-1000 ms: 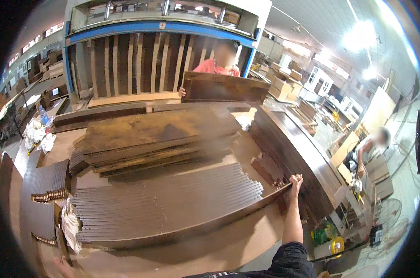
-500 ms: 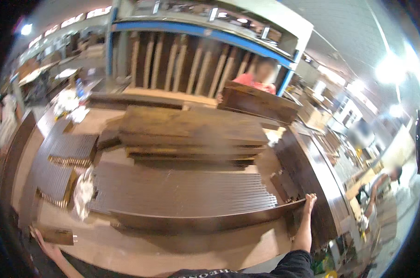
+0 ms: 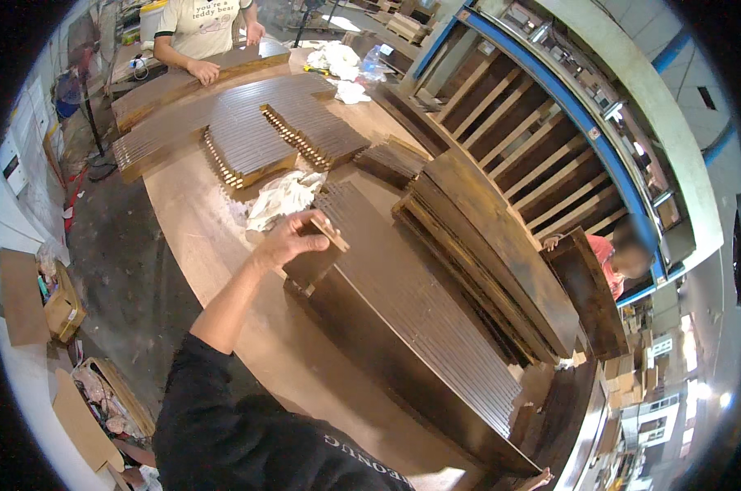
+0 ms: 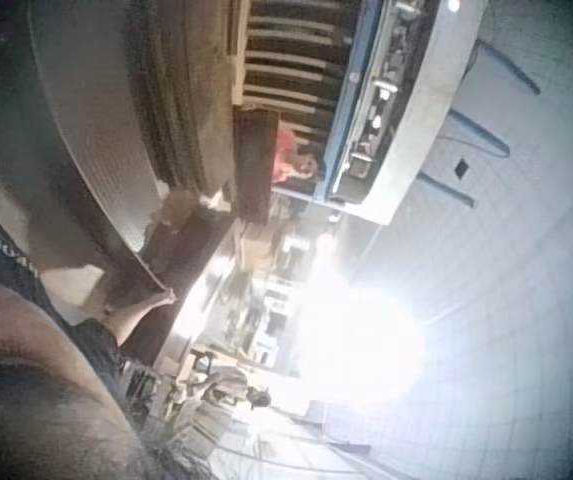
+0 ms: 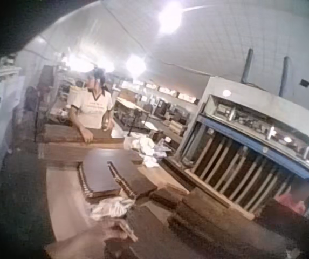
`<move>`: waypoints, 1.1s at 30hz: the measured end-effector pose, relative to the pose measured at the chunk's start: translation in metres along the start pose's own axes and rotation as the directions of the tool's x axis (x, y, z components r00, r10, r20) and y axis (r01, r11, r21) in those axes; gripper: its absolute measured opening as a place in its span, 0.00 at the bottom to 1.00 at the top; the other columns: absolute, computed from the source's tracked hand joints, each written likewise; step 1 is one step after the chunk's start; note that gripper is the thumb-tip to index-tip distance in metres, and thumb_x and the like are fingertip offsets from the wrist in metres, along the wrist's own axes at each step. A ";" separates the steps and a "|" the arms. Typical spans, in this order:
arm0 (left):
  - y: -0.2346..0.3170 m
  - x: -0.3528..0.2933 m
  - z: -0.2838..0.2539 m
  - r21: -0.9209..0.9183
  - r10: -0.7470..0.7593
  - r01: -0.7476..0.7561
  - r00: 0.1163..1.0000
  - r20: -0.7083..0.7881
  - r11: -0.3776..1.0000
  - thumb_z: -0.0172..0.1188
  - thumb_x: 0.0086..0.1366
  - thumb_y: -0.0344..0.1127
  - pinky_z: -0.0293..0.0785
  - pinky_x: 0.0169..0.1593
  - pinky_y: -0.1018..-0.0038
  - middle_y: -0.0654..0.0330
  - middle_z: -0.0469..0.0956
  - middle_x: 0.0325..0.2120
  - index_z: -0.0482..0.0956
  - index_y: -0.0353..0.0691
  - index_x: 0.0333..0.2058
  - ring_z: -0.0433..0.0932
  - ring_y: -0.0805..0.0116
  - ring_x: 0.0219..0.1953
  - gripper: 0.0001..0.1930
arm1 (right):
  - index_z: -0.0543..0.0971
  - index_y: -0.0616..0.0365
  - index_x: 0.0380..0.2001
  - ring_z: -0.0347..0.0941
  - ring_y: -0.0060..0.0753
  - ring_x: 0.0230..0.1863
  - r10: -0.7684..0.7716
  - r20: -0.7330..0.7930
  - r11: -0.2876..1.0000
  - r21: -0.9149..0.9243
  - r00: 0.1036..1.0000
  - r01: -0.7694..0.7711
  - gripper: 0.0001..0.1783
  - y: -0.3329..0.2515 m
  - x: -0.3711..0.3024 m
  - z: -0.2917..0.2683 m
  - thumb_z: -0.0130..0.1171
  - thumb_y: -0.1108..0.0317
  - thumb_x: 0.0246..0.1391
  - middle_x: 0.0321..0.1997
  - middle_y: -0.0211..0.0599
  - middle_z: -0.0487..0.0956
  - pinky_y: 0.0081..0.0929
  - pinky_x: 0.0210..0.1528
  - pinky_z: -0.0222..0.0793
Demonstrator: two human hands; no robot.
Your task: The person stacks wooden planks and smaller wooden pieces on a large workbench. They pick up planks, align them, and place them in neat piles, occasionally wiping the surfaces with a white cloth.
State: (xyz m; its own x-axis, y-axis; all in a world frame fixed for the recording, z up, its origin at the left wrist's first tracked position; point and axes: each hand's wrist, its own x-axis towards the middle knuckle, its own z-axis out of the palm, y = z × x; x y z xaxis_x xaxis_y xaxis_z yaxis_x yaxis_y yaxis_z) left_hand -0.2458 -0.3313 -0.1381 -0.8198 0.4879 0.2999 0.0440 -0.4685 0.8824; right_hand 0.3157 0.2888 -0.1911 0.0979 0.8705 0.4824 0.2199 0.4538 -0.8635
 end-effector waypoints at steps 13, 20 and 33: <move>-0.011 0.002 -0.010 -0.043 0.117 -0.115 0.992 0.038 0.992 0.66 0.55 0.36 0.68 0.38 0.82 0.69 0.73 0.30 0.74 0.43 0.32 0.72 0.79 0.36 0.10 | 0.64 0.51 0.20 0.59 0.24 0.26 0.048 -0.016 0.999 0.014 0.999 -0.047 0.12 0.002 -0.011 -0.008 0.53 0.58 0.46 0.22 0.25 0.62 0.30 0.33 0.58; 0.010 0.007 0.010 0.106 0.186 -0.190 0.981 0.053 0.976 0.68 0.52 0.34 0.69 0.39 0.81 0.69 0.72 0.27 0.72 0.43 0.27 0.73 0.79 0.36 0.11 | 0.64 0.51 0.20 0.59 0.24 0.26 0.046 -0.029 0.999 -0.010 0.999 -0.046 0.12 -0.002 -0.009 -0.008 0.53 0.57 0.46 0.23 0.25 0.63 0.30 0.33 0.58; -0.031 0.014 0.025 0.328 0.495 -0.380 0.759 -0.424 0.865 0.62 0.59 0.48 0.62 0.24 0.81 0.70 0.69 0.15 0.67 0.41 0.18 0.67 0.82 0.20 0.21 | 0.65 0.51 0.21 0.60 0.24 0.27 0.039 -0.008 0.999 -0.034 0.999 -0.039 0.13 -0.004 0.000 0.002 0.53 0.56 0.46 0.23 0.25 0.64 0.29 0.34 0.59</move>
State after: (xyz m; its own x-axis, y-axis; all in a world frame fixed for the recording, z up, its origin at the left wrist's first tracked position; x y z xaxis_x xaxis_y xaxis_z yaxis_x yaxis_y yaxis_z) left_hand -0.2444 -0.2919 -0.1522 -0.8423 -0.1738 0.5103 0.5372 -0.3491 0.7678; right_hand 0.3130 0.2872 -0.1880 0.1140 0.8861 0.4493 0.2488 0.4124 -0.8764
